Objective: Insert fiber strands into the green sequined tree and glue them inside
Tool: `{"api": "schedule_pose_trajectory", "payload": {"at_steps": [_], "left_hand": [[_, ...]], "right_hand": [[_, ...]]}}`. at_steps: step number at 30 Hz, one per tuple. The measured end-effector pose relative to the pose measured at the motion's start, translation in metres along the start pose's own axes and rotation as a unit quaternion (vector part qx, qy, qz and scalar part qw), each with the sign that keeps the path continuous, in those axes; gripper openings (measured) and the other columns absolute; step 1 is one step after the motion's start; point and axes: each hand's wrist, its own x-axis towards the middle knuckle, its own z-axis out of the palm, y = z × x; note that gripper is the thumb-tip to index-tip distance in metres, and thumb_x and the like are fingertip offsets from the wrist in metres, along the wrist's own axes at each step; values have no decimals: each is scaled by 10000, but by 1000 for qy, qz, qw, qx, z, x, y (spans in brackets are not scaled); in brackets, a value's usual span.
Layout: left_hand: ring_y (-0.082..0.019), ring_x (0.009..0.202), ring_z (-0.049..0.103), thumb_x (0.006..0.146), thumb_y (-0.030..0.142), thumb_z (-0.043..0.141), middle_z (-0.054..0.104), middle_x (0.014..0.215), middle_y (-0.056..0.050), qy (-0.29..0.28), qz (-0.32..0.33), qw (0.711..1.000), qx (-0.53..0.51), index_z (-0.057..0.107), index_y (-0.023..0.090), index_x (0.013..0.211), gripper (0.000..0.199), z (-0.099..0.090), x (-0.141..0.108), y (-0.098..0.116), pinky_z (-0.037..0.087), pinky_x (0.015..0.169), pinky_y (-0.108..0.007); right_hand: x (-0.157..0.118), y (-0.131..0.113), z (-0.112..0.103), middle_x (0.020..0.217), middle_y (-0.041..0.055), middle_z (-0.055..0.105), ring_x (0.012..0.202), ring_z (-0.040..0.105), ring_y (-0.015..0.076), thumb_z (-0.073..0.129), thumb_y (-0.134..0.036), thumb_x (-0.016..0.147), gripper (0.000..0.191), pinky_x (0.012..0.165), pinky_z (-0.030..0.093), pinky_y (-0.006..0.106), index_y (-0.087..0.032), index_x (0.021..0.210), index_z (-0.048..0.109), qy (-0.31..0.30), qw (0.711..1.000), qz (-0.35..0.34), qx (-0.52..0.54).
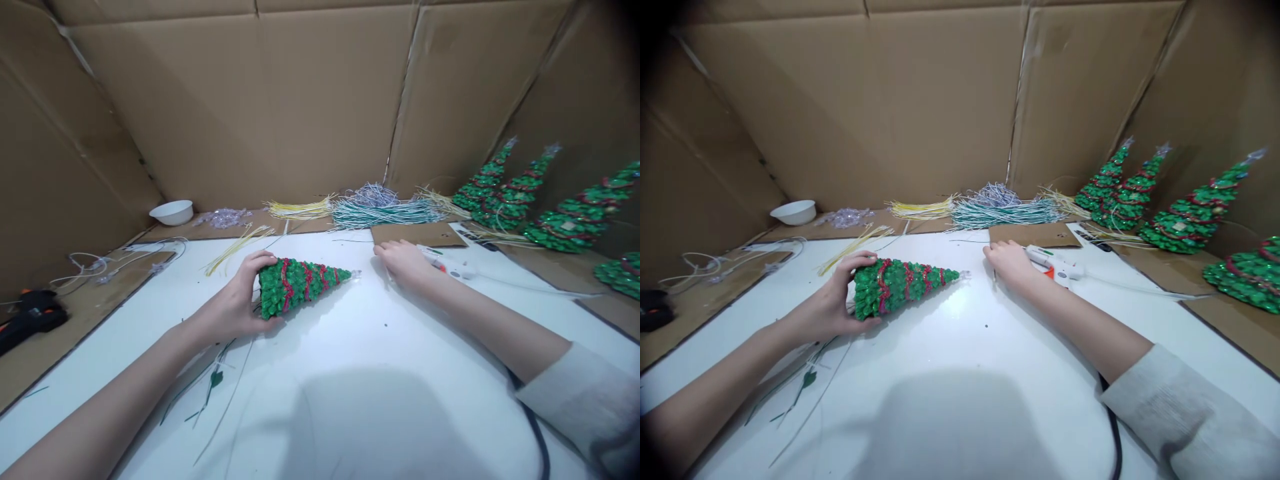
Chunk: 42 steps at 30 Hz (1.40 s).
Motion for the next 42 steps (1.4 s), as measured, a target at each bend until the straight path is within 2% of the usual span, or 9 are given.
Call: {"api": "schedule_pose_trajectory", "payload": {"at_steps": [6, 10, 12, 14, 16, 20, 24, 36, 42], "left_hand": [[-259, 1085, 503, 646, 345, 723, 411, 1200, -77, 39, -127, 982, -137, 265, 281, 1206, 727, -4, 4, -4, 463, 902, -392], [-293, 1038, 558, 645, 380, 724, 491, 1178, -85, 73, -200, 934, -285, 282, 276, 1224, 736, -5, 4, -6, 494, 840, -409], [-318, 1079, 551, 659, 396, 707, 504, 1242, -96, 82, -218, 890, -392, 290, 274, 1267, 748, -3, 2, -5, 489, 856, -428], [-326, 1114, 540, 676, 402, 686, 527, 1270, -92, 80, -232, 842, -480, 328, 266, 1298, 731, -1, 1, -3, 482, 877, -430], [-322, 1101, 558, 697, 420, 651, 588, 1224, -80, 66, -256, 796, -544, 405, 246, 1289, 664, 2, 0, 2, 484, 879, -426], [-321, 1078, 584, 783, 499, 489, 648, 1155, -75, 29, -282, 686, -670, 489, 221, 1262, 554, 9, 2, 16, 446, 923, -494], [-323, 1106, 568, 823, 571, 351, 643, 1163, -81, -35, -271, 611, -743, 483, 230, 1269, 576, 16, 3, 27, 377, 963, -568], [-384, 1108, 541, 702, 785, 236, 593, 1185, -191, -185, -282, 577, -744, 467, 126, 1270, 900, 27, 2, 46, 334, 955, -579], [-382, 1090, 554, 566, 908, 178, 520, 1282, -227, -244, -236, 584, -738, 421, 119, 1319, 1117, 26, 1, 33, 362, 932, -529]], "right_hand": [[0, 5, 1, 942, 159, 669, 918, 604, 268, 434, -58, 826, 207, 746, 384, 340, -105, 921, 611, 13, 999, 18, 50], [0, 5, -7, 994, 103, 662, 944, 612, 203, 377, -145, 880, 278, 767, 460, 314, -160, 1118, 520, 74, 979, 15, 188], [-3, 1, -15, 1113, 93, 620, 931, 624, 175, 390, -167, 873, 336, 748, 507, 308, -197, 1204, 439, 99, 917, -15, 386], [-7, -7, -24, 1197, 92, 571, 937, 628, 176, 431, -156, 842, 388, 721, 541, 321, -230, 1222, 405, 90, 819, -55, 564], [-12, -16, -34, 1216, 92, 556, 953, 624, 184, 459, -162, 833, 392, 712, 552, 331, -241, 1213, 408, 71, 756, -84, 646], [-21, -34, -50, 1162, 113, 574, 914, 630, 173, 495, -239, 856, 335, 786, 530, 344, -194, 1185, 447, 80, 708, -108, 693], [-25, -41, -57, 1091, 104, 593, 851, 629, 149, 512, -259, 858, 322, 713, 532, 293, -176, 1163, 447, 106, 708, -79, 693], [-32, -51, -70, 845, 35, 648, 669, 605, 101, 613, -444, 775, 304, 502, 475, 178, -163, 888, 585, 132, 663, -12, 737], [-30, -45, -66, 765, 50, 666, 567, 625, 136, 641, -482, 743, 327, 337, 384, 183, -165, 796, 585, 94, 625, 103, 768]]}}
